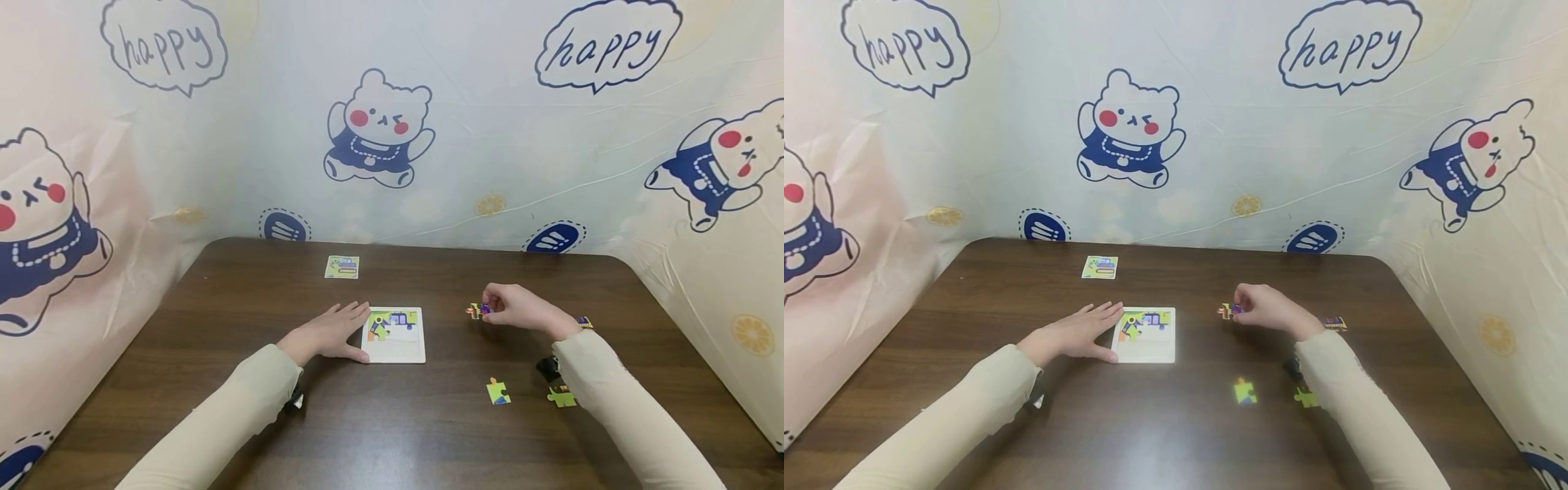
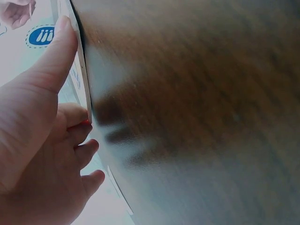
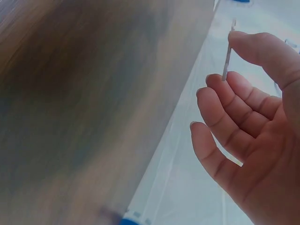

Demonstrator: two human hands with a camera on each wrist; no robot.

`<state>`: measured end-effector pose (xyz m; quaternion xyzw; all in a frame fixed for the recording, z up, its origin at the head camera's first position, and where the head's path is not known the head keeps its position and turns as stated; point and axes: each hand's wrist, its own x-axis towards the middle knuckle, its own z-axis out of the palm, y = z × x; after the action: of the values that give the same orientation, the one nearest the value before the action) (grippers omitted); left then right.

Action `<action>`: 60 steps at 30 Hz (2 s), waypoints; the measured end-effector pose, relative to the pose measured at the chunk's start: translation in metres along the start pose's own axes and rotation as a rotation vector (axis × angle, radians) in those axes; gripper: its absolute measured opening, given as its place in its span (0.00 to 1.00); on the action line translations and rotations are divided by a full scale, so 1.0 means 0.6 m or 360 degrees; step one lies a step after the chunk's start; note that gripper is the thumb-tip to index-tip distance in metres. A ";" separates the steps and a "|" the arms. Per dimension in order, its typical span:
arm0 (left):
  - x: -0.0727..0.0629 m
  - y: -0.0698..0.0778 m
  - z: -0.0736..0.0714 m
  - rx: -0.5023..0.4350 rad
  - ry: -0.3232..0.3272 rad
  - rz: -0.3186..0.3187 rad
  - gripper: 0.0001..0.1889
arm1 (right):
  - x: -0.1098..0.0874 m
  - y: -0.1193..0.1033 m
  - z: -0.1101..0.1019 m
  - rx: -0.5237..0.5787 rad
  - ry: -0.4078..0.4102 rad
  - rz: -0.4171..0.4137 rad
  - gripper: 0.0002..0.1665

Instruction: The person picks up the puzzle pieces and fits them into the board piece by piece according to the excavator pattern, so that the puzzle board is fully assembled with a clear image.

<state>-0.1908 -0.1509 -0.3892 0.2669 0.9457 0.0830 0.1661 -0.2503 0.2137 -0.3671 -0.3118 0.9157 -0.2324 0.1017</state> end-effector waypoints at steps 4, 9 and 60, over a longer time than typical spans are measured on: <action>0.000 0.000 0.000 0.0000 -0.0004 -0.0001 0.49 | 0.018 -0.028 0.010 -0.0042 0.0000 -0.0058 0.13; 0.001 -0.001 0.002 0.0015 -0.0011 -0.0006 0.50 | 0.042 -0.067 0.027 -0.0107 -0.0032 -0.0076 0.13; 0.003 -0.002 0.000 0.0036 -0.0024 -0.0015 0.50 | 0.136 -0.167 0.125 -0.0374 -0.0160 -0.0450 0.10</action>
<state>-0.1929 -0.1511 -0.3900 0.2650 0.9465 0.0696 0.1704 -0.2370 0.0663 -0.3871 -0.4584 0.8773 -0.1201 0.0766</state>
